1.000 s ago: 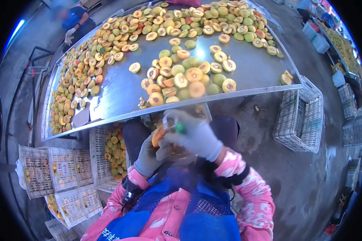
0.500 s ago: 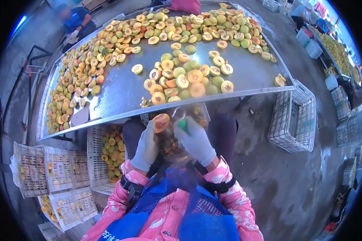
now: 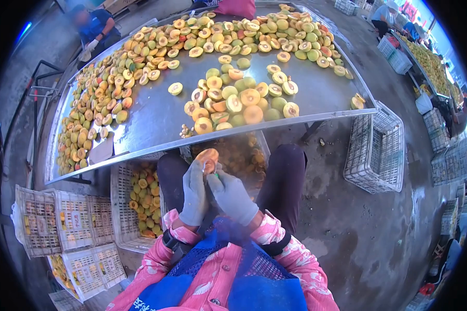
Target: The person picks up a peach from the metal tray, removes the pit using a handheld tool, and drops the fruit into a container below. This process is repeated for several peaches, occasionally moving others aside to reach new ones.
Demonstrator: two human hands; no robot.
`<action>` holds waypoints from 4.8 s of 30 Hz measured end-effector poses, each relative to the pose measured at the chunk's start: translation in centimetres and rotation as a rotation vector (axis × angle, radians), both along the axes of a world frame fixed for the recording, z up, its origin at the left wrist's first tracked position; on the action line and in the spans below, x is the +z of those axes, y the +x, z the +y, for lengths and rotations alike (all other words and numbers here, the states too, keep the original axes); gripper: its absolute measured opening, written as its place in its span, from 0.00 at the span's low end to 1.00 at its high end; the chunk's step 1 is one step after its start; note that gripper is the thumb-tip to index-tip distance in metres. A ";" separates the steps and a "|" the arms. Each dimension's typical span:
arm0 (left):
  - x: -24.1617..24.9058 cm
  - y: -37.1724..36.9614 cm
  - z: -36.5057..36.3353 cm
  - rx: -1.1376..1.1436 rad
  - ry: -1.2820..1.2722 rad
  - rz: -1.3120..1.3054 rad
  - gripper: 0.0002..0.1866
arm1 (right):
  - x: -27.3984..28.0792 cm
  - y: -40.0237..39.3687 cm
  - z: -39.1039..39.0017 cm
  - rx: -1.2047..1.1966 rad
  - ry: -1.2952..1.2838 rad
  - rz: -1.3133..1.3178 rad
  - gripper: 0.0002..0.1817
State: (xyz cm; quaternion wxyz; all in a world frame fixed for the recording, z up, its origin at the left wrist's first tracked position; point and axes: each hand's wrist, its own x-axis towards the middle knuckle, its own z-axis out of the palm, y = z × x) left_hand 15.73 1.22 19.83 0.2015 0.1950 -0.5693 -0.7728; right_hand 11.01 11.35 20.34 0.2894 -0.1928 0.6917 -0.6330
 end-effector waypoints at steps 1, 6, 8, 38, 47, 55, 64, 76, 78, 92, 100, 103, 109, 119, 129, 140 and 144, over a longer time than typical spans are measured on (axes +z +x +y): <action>-0.1 -0.1 0.0 0.022 0.050 -0.023 0.25 | 0.1 -0.1 0.1 0.074 0.014 -0.088 0.14; 0.8 -0.5 0.5 0.011 0.031 -0.014 0.25 | 1.3 0.2 0.6 0.114 -0.033 -0.186 0.16; 1.3 -0.7 0.6 -0.007 0.010 -0.004 0.26 | 1.6 0.2 0.6 0.093 -0.044 -0.228 0.16; 3.7 -1.6 1.9 -0.160 0.308 0.054 0.26 | 0.6 -3.6 2.8 0.588 -0.392 -1.065 0.24; 2.1 -2.7 -0.7 -0.154 0.632 -0.053 0.18 | -1.4 -3.5 1.5 0.639 -0.510 -1.170 0.23; 0.8 0.8 -10.0 0.726 -0.064 -0.106 0.09 | -8.3 -6.6 -0.1 0.158 0.181 0.643 0.18; -4.5 -1.2 -14.8 0.453 -1.194 -0.284 0.17 | -9.8 -5.0 -1.5 0.016 0.512 0.914 0.13; -11.6 -13.4 -16.6 -0.014 -1.452 -0.871 0.39 | -6.1 -3.3 2.0 -0.190 0.280 0.441 0.13; -11.1 -13.1 -16.5 0.028 -1.401 -0.771 0.35 | -5.5 -3.5 1.5 -0.208 0.182 0.463 0.14; 1.3 -8.8 -1.1 -0.351 -0.519 -0.041 0.25 | -6.6 -5.6 -4.4 -0.351 -0.376 -0.322 0.20; 0.6 -7.7 -1.0 -0.312 -0.450 -0.022 0.21 | -1.5 -1.7 0.4 -0.235 -0.230 -0.279 0.13; 0.2 -7.3 -1.1 -0.312 -0.426 -0.008 0.19 | -3.7 -1.9 0.3 -0.322 -0.131 0.228 0.15; -3.5 -6.1 -4.2 -0.259 -0.504 0.074 0.16 | -0.2 -0.3 1.9 -0.151 0.115 0.524 0.12; 1.3 -4.0 -0.4 -0.103 0.052 0.075 0.29 | 1.5 0.9 1.4 -0.315 0.026 0.286 0.18; 1.2 -3.7 -1.0 -0.028 -0.480 0.052 0.22 | 1.6 1.3 1.0 -0.304 -0.004 0.302 0.16; 2.4 -7.1 1.2 -0.168 -0.695 0.037 0.12 | -0.6 0.0 0.4 -0.358 -0.221 0.063 0.31; 3.2 -7.5 1.3 -0.205 -0.677 0.026 0.13 | 1.9 0.3 1.7 -0.297 -0.176 -0.399 0.35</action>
